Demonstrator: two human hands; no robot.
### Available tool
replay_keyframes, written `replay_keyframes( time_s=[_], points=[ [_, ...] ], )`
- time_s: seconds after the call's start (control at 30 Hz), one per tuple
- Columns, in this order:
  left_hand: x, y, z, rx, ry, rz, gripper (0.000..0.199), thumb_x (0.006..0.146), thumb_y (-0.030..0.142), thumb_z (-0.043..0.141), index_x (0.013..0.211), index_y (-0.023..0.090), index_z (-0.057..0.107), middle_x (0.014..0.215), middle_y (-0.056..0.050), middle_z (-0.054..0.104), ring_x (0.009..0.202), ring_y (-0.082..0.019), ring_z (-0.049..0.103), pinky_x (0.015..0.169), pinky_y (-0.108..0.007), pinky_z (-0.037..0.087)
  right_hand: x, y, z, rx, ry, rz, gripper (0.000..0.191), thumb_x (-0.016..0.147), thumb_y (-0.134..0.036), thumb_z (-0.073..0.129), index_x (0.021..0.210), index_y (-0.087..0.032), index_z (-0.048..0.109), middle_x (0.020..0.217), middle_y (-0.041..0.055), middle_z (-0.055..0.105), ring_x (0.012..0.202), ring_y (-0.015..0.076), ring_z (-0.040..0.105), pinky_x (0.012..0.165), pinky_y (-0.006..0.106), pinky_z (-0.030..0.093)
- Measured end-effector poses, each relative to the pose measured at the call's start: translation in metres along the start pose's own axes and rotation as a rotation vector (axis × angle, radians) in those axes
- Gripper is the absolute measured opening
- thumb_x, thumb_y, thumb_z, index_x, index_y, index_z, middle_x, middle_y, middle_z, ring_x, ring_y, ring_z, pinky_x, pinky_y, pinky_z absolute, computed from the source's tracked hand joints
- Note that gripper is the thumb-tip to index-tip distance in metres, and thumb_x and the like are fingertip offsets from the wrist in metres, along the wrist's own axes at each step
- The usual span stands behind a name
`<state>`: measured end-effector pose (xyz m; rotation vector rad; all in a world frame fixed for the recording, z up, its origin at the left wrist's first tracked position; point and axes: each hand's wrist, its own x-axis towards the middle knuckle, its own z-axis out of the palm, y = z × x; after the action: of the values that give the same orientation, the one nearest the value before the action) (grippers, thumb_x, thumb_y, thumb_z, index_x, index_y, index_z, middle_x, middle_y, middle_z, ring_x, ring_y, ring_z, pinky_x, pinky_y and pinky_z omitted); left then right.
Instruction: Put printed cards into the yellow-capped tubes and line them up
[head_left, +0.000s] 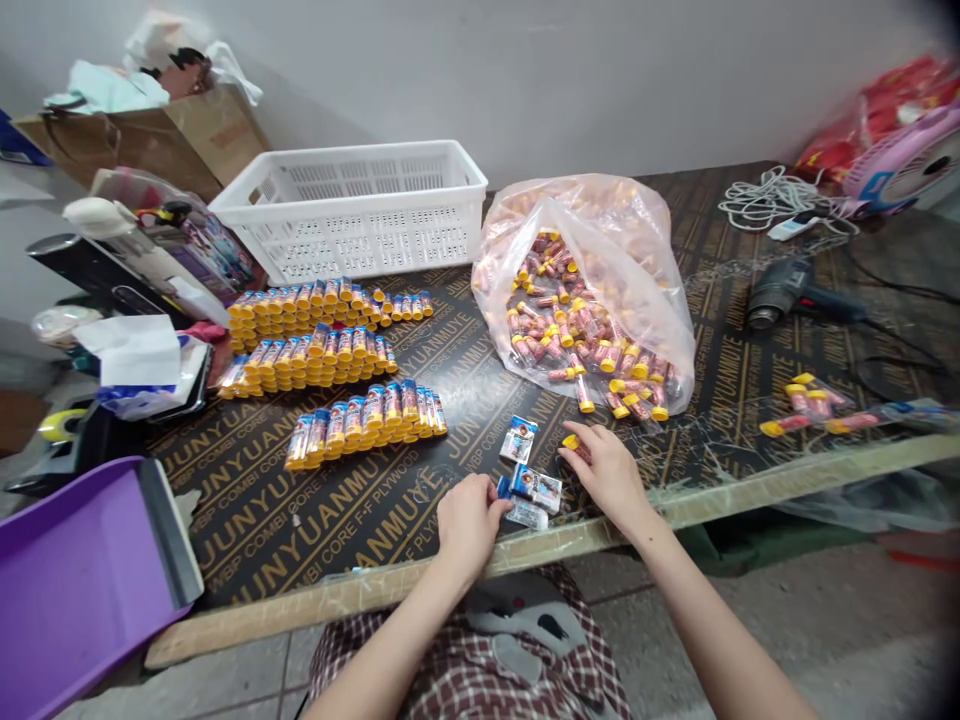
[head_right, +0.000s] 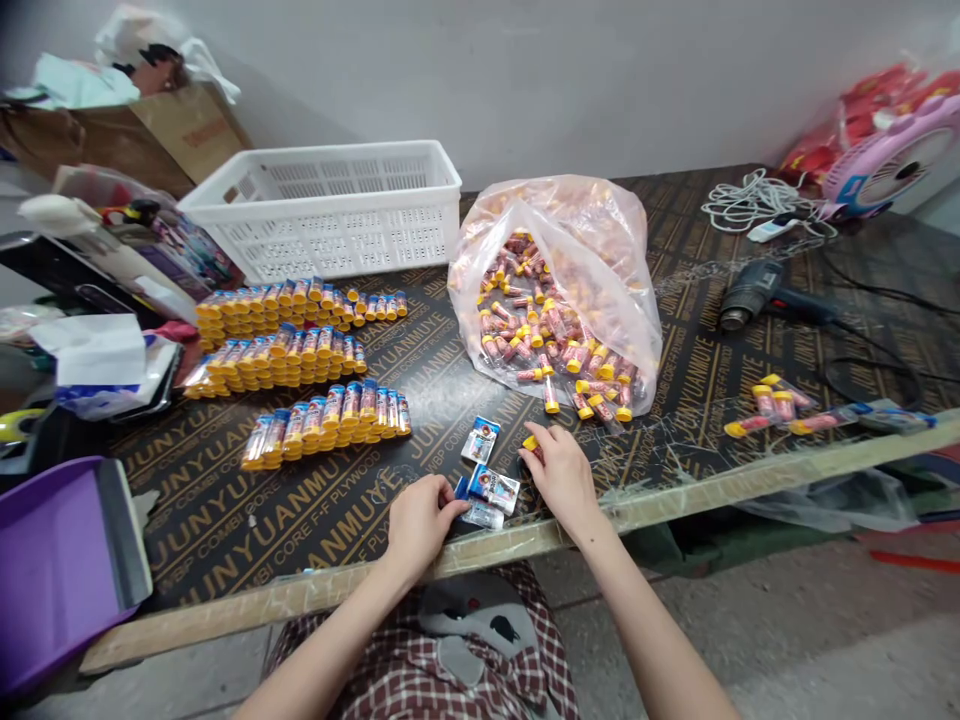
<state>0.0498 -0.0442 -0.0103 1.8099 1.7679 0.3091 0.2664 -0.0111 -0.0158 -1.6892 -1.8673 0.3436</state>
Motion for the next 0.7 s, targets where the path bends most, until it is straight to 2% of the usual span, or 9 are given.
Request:
replay_keyframes(
  time_s=[0.07,0.13,0.23,0.3,0.4,0.47,0.53,0.6,0.7],
  points=[
    [0.002,-0.001,-0.002,-0.029,-0.006,-0.018,0.013,0.078,0.029,0.064,0.069,0.020,0.061,0.075,-0.002,0.066,0.073,-0.018,0.059,0.062,-0.026,0.031,-0.003,-0.011,-0.008,0.090,0.004,0.017,0.033,0.087,-0.035,0.053,0.116,-0.021,0.060,0.087,0.0073,0.059,0.073,0.0229,0.057,0.069,0.038,0.048],
    [0.004,-0.003,-0.006,-0.047,-0.014,-0.005,0.013,0.079,0.026,0.061,0.068,0.020,0.063,0.074,-0.004,0.067,0.073,-0.019,0.059,0.063,-0.027,0.032,-0.006,-0.023,-0.014,0.238,0.007,0.046,0.031,0.087,-0.037,0.053,0.113,-0.022,0.061,0.089,0.0064,0.060,0.068,0.0197,0.057,0.065,0.035,0.048],
    [0.005,-0.007,-0.012,-0.112,0.015,0.051,0.015,0.081,0.023,0.057,0.069,0.020,0.066,0.075,-0.005,0.068,0.073,-0.019,0.059,0.067,-0.028,0.035,-0.012,-0.038,-0.013,0.462,-0.017,0.105,0.027,0.085,-0.039,0.057,0.105,-0.022,0.063,0.092,0.0062,0.064,0.073,0.0194,0.061,0.065,0.032,0.050],
    [0.006,-0.010,-0.015,-0.232,0.079,0.048,0.015,0.079,0.023,0.058,0.068,0.019,0.067,0.074,-0.005,0.068,0.072,-0.019,0.059,0.069,-0.029,0.037,-0.015,-0.044,-0.008,0.567,-0.033,0.157,0.026,0.083,-0.040,0.061,0.100,-0.020,0.065,0.092,0.0064,0.066,0.077,0.0204,0.063,0.067,0.032,0.051],
    [0.006,-0.015,-0.017,-0.652,0.116,-0.084,0.013,0.072,0.029,0.065,0.066,0.017,0.063,0.070,-0.005,0.067,0.068,-0.018,0.060,0.068,-0.028,0.042,-0.020,-0.051,0.003,0.637,-0.007,0.234,0.028,0.079,-0.042,0.066,0.095,-0.019,0.066,0.089,0.0069,0.069,0.074,0.0205,0.063,0.065,0.032,0.051],
    [0.006,-0.018,-0.020,-1.013,0.054,-0.229,0.023,0.069,0.037,0.068,0.069,0.017,0.056,0.070,-0.006,0.067,0.068,-0.018,0.063,0.067,-0.029,0.046,-0.024,-0.055,0.008,0.664,0.026,0.270,0.029,0.077,-0.041,0.068,0.096,-0.019,0.067,0.090,0.0069,0.069,0.073,0.0199,0.062,0.065,0.032,0.050],
    [0.004,-0.020,-0.022,-1.197,0.014,-0.318,0.032,0.067,0.045,0.068,0.072,0.018,0.050,0.070,-0.006,0.067,0.066,-0.019,0.064,0.065,-0.030,0.048,-0.026,-0.061,0.012,0.701,0.056,0.294,0.028,0.077,-0.039,0.069,0.097,-0.019,0.067,0.092,0.0065,0.069,0.075,0.0195,0.062,0.068,0.031,0.050],
    [0.003,-0.021,-0.023,-1.049,0.085,-0.278,0.035,0.066,0.047,0.069,0.076,0.019,0.050,0.066,-0.003,0.064,0.062,-0.017,0.061,0.062,-0.029,0.046,-0.028,-0.065,0.014,0.735,0.078,0.306,0.027,0.076,-0.038,0.069,0.097,-0.020,0.067,0.094,0.0061,0.069,0.078,0.0192,0.062,0.070,0.031,0.050],
    [0.002,-0.019,-0.021,-0.496,0.200,-0.120,0.033,0.062,0.042,0.074,0.079,0.019,0.057,0.064,0.001,0.057,0.063,-0.016,0.056,0.061,-0.027,0.039,-0.031,-0.067,0.014,0.760,0.094,0.309,0.026,0.076,-0.036,0.070,0.097,-0.021,0.067,0.096,0.0060,0.068,0.082,0.0195,0.063,0.073,0.031,0.050]
  ],
)
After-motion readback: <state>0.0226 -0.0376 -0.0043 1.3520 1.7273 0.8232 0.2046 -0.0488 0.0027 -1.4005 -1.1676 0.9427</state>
